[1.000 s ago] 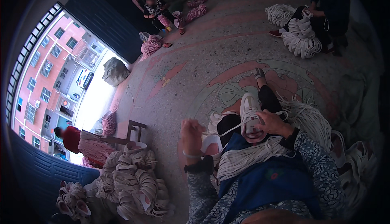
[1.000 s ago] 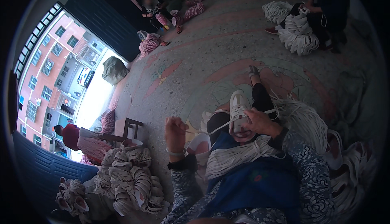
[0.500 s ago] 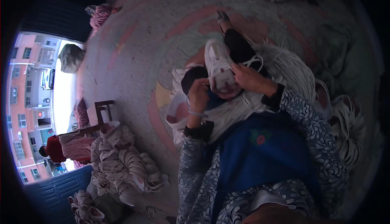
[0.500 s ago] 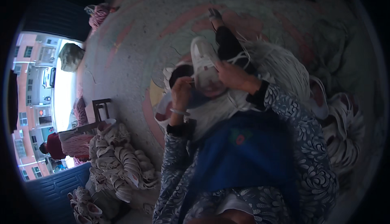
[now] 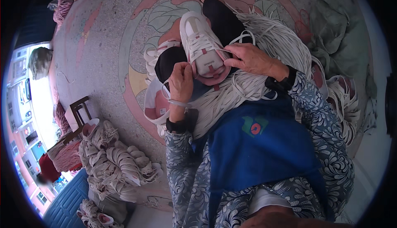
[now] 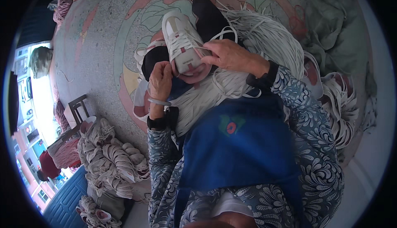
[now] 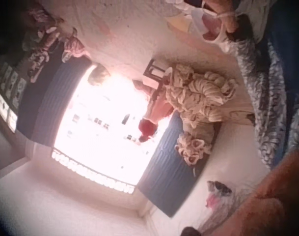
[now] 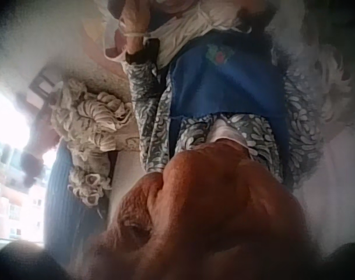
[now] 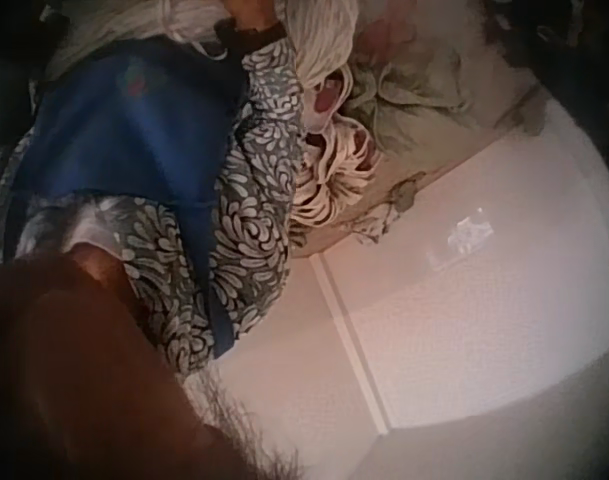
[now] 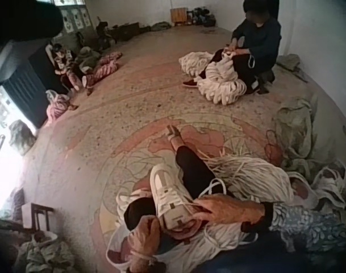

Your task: The recorder is lacing a white sneaker while sitting on the floor in a warehouse or workshop.

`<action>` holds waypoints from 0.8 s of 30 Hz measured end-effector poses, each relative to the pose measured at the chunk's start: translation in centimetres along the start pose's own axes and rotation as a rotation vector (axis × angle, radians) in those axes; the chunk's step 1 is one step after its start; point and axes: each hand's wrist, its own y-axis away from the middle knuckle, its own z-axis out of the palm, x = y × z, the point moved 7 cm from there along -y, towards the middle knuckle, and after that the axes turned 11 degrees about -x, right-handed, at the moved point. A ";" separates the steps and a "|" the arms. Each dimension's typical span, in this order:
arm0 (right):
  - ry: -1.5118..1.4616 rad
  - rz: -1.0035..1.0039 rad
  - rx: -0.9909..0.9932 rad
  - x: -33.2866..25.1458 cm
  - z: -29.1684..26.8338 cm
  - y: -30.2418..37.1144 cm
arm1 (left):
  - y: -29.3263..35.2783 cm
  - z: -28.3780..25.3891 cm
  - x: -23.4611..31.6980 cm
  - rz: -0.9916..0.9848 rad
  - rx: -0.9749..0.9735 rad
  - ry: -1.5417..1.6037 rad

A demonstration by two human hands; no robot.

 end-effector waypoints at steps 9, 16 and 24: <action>0.161 -0.141 0.042 -0.2 -1.7 0.0 | -0.3 -0.4 0.7 -0.013 -0.112 -0.101; 0.444 -0.045 0.051 1.1 -3.7 0.7 | -0.6 -4.9 -0.2 0.048 0.142 -0.397; 0.398 0.020 0.298 2.9 -4.6 1.0 | -0.3 -2.5 0.2 0.124 0.062 -0.040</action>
